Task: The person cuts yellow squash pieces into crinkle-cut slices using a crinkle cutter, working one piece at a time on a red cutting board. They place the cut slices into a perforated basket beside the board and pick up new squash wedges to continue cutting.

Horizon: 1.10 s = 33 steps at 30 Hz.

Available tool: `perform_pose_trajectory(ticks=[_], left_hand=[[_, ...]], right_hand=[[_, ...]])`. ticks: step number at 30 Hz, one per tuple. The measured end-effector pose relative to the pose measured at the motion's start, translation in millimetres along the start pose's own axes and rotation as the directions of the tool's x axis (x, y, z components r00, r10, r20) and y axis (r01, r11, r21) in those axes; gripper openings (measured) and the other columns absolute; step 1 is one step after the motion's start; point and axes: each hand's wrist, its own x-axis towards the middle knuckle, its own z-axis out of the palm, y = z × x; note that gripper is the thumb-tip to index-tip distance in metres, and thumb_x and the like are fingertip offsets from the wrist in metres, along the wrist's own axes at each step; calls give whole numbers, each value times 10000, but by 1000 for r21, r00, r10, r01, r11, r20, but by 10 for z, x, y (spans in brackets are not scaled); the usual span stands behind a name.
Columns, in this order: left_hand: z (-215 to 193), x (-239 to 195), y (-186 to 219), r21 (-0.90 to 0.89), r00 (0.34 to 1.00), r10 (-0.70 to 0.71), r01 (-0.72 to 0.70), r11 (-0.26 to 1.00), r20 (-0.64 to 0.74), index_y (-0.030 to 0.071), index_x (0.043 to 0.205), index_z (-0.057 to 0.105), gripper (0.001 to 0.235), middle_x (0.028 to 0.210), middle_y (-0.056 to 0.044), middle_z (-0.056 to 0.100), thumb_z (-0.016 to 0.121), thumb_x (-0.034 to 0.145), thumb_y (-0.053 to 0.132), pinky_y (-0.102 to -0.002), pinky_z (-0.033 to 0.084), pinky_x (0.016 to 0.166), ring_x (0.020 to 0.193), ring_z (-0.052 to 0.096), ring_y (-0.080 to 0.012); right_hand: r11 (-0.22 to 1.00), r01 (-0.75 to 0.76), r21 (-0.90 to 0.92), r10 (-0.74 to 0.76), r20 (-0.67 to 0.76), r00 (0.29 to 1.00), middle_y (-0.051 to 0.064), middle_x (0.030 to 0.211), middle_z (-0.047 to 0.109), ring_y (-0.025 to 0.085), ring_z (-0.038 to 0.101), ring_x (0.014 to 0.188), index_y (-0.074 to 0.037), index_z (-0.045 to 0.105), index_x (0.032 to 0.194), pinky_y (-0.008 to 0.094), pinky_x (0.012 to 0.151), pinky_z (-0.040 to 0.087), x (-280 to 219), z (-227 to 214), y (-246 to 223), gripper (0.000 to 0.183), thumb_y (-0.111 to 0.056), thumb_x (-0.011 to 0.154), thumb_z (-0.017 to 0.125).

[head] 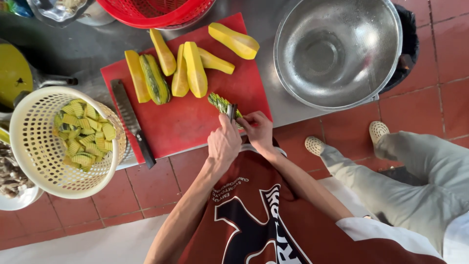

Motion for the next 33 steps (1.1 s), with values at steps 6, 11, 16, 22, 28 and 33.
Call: perform_pose_trajectory(ticks=[6, 11, 16, 22, 28, 33], left_hand=[[360, 206, -118, 29, 999, 18, -19, 999, 28, 2, 1052, 393, 305, 705, -290, 690, 516, 986, 274, -614, 539, 617, 668, 678, -511], [190, 148, -99, 21, 999, -48, 48, 999, 19, 11, 1063, 393, 290, 719, -291, 690, 479, 1045, 287, -603, 546, 602, 655, 679, -510], [-18, -50, 52, -16, 999, -44, 44, 999, 14, 23, 1067, 390, 284, 681, -283, 680, 460, 1066, 298, -593, 545, 578, 625, 668, -507], [145, -17, 39, 14, 998, -46, 46, 999, 30, 16, 1054, 380, 291, 679, -283, 672, 467, 1066, 294, -602, 537, 566, 619, 665, -505], [396, 127, -102, 25, 999, 25, -25, 999, 21, 9, 1048, 380, 242, 690, -277, 685, 480, 1021, 228, -626, 525, 591, 637, 664, -517], [42, -93, 12, -28, 997, -78, 78, 997, -10, 21, 1051, 385, 288, 667, -295, 666, 459, 1058, 298, -582, 547, 549, 628, 673, -501]], right_hand=[[996, -63, 60, 61, 26, 998, 101, 929, 722, 178, 716, 755, 5, 755, 919, 303, 630, 571, -14, -12, 136, 105, -74, 868, 802], [987, 154, 40, -155, 21, 988, 102, 972, 732, 184, 722, 874, 13, 765, 947, 316, 760, 580, -27, -30, 148, 103, -40, 869, 806], [995, -72, 68, 71, 17, 997, 72, 904, 677, 164, 680, 757, 8, 723, 883, 326, 668, 551, -26, -9, 152, 148, -76, 851, 841], [997, -51, 59, 51, 15, 999, 72, 890, 682, 169, 680, 761, -10, 753, 864, 321, 664, 540, -35, 1, 295, 121, -66, 830, 855], [994, 96, 59, -97, 16, 995, 80, 955, 720, 182, 719, 842, 0, 748, 921, 302, 740, 573, -60, -60, 297, 100, -44, 863, 817], [995, 62, 81, -67, 61, 996, 80, 986, 693, 164, 719, 862, -6, 757, 954, 286, 721, 589, -100, -50, 360, 119, -72, 878, 819]])
